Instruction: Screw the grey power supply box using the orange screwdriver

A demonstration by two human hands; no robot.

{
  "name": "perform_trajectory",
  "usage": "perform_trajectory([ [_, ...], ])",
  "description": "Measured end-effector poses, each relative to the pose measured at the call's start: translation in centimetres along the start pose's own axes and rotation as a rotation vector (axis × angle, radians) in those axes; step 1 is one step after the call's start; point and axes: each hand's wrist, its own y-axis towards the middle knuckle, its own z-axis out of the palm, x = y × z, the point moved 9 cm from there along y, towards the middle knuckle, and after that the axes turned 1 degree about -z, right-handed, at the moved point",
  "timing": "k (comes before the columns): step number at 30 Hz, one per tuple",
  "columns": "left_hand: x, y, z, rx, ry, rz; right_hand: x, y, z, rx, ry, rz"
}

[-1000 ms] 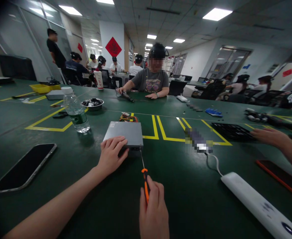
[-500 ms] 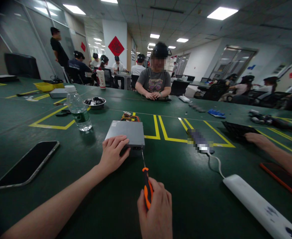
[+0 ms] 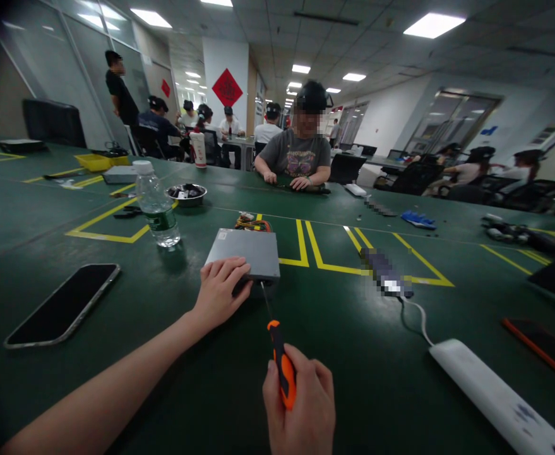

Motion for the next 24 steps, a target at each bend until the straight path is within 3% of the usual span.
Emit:
perform_trajectory([
  [5,0.0,0.1,0.0,0.008,0.005,0.000,1.6,0.3,1.0,0.042,0.008,-0.150],
  [14,-0.1,0.1,-0.1,0.020,-0.004,0.000,0.4,0.1,2.0,0.080,0.040,-0.027],
  [24,0.0,0.0,-0.1,0.009,0.001,-0.007,0.6,0.0,2.0,0.075,0.031,-0.070],
])
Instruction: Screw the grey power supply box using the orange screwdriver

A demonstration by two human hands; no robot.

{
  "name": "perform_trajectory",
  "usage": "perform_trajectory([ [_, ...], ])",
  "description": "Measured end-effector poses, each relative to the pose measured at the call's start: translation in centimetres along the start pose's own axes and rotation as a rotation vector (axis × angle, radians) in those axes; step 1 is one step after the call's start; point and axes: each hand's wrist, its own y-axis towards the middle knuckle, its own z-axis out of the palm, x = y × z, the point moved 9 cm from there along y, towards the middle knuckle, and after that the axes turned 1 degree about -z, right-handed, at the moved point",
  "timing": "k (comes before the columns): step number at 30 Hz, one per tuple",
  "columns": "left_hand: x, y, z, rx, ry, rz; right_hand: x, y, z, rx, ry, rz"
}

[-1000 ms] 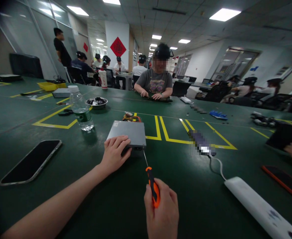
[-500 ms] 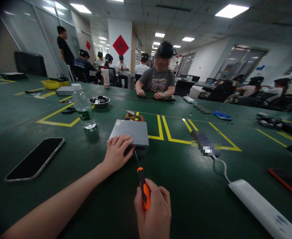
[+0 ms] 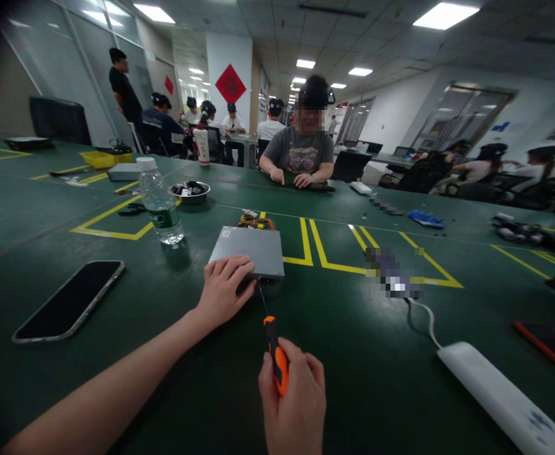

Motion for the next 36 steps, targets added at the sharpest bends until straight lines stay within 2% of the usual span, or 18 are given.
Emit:
perform_trajectory([
  [5,-0.1,0.0,0.0,-0.001,0.000,0.003,0.2,0.1,0.1,-0.004,-0.004,-0.003],
  [10,0.0,0.0,0.0,-0.006,-0.007,0.001,0.9,-0.1,1.0,0.080,0.065,0.003],
  [12,0.0,0.0,0.0,-0.008,-0.005,0.002,0.3,-0.4,1.6,0.137,0.154,0.079],
  [15,0.0,0.0,0.0,0.002,-0.010,0.006,-2.1,-1.2,3.3,0.322,0.356,0.339],
  [18,-0.1,0.0,-0.1,-0.006,-0.010,0.014,-3.4,-2.1,5.3,0.466,0.777,0.660],
  [21,-0.1,0.0,-0.2,-0.015,-0.002,0.028,-2.2,-3.0,7.2,0.556,1.265,1.025],
  [23,-0.1,-0.1,-0.2,-0.009,0.003,0.035,-1.3,-3.3,7.9,0.573,1.375,1.184],
  [27,0.1,-0.2,-0.1,-0.003,0.005,0.045,0.3,-2.9,8.5,0.558,1.458,1.228],
  [33,0.2,-0.3,-0.1,-0.022,0.007,0.046,3.0,-3.0,9.7,0.799,1.675,1.210],
  [36,0.1,-0.3,-0.1,-0.027,0.019,0.052,2.6,-3.2,10.1,0.774,1.700,1.258],
])
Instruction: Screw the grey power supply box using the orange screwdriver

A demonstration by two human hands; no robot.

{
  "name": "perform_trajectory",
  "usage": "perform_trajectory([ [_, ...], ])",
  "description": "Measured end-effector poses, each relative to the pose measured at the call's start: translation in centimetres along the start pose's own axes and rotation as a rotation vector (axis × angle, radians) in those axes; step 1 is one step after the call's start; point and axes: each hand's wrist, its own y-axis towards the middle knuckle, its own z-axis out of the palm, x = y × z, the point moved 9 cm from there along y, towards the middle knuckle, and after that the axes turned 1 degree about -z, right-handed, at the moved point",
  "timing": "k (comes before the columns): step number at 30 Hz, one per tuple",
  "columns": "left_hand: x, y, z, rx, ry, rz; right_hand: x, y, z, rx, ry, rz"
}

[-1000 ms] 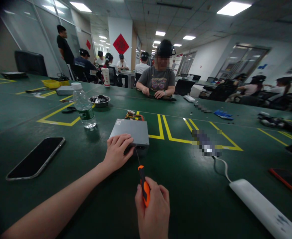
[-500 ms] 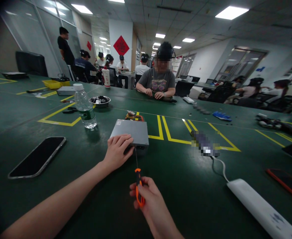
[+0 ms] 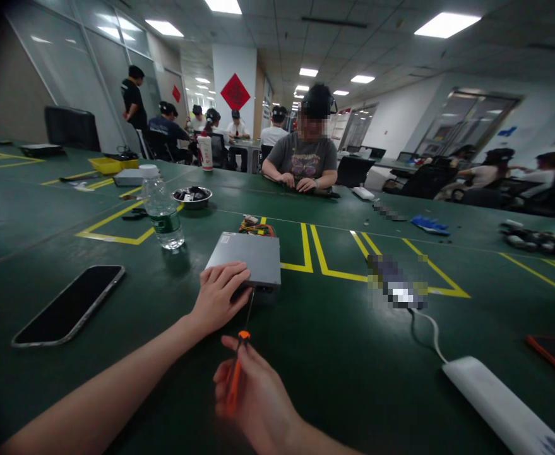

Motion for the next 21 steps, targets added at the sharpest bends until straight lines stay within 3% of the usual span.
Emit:
perform_trajectory([
  [7,-0.1,0.0,-0.1,-0.007,0.014,0.013,0.8,-0.5,-1.6,-0.121,0.029,-0.117],
  [14,-0.2,0.0,-0.1,0.029,0.030,0.030,0.5,-1.0,-1.8,-0.173,0.042,-0.022],
  [21,-0.8,0.1,-0.5,0.038,0.110,0.065,1.9,-1.3,-2.4,-0.249,-0.057,-0.166],
])
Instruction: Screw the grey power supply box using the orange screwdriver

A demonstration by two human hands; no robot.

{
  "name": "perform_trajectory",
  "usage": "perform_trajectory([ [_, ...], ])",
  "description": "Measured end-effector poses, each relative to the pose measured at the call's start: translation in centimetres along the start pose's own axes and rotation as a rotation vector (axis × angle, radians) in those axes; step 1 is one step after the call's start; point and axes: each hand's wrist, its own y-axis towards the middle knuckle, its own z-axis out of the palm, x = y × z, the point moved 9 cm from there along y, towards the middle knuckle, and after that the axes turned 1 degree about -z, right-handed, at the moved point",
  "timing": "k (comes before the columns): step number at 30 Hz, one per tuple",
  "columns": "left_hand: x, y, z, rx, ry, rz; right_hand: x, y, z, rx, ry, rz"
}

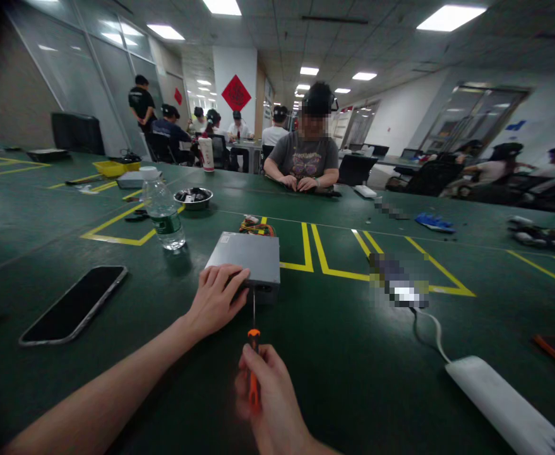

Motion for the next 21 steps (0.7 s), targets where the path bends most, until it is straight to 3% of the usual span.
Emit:
perform_trajectory([
  [8,0.0,-0.4,0.4,0.056,-0.018,-0.045,-0.5,-0.1,0.2,0.020,0.011,0.064],
  [15,0.7,-0.5,0.3,0.107,-0.127,-0.013,0.5,0.2,-0.2,0.000,0.066,-0.052],
  [21,0.8,-0.7,0.5,0.081,-0.125,0.021,-0.3,-0.5,-0.3,-0.051,0.116,0.082],
])
